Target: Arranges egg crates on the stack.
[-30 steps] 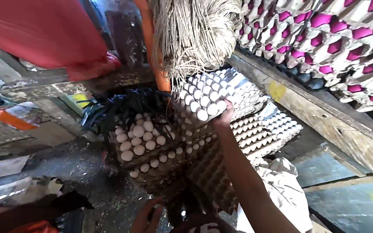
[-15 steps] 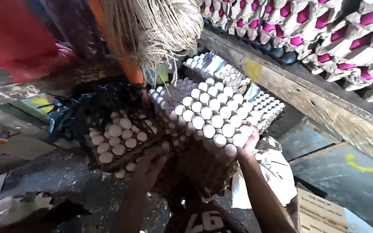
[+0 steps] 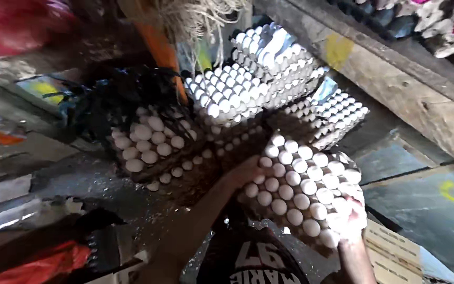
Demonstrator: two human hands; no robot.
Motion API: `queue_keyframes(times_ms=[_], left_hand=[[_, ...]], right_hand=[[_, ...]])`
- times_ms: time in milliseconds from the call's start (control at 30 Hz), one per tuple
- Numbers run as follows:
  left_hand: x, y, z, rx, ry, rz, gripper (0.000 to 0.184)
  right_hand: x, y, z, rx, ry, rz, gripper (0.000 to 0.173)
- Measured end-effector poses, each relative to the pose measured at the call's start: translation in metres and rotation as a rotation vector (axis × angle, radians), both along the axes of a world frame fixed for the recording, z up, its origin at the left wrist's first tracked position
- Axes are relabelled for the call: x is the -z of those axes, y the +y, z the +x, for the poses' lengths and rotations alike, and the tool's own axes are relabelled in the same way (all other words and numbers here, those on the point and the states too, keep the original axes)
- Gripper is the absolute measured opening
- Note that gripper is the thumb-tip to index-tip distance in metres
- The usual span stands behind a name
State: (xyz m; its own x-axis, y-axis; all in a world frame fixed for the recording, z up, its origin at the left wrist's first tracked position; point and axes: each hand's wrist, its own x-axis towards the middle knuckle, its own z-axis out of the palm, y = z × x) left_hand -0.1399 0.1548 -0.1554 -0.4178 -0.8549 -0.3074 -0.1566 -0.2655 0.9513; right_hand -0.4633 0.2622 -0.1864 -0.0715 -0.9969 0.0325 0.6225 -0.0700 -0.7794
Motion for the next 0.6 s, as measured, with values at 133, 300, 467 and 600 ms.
queue_keyframes(times_ms=[133, 300, 467, 600], left_hand=[[0.037, 0.027, -0.031, -0.125, -0.023, 0.047, 0.069], [0.045, 0.036, -0.039, -0.197, -0.094, 0.031, 0.066], [0.039, 0.02, -0.008, -0.24, -0.15, 0.006, 0.061], [0.033, 0.015, 0.02, -0.328, -0.26, -0.044, 0.066]], right_hand=[[0.015, 0.009, -0.024, 0.054, 0.046, 0.159, 0.022], [0.008, 0.006, -0.018, 0.128, 0.114, 0.363, 0.025], [0.006, -0.025, 0.008, 0.091, 0.322, 0.527, 0.032], [0.01, -0.06, 0.029, 0.01, 0.477, 0.557, 0.035]])
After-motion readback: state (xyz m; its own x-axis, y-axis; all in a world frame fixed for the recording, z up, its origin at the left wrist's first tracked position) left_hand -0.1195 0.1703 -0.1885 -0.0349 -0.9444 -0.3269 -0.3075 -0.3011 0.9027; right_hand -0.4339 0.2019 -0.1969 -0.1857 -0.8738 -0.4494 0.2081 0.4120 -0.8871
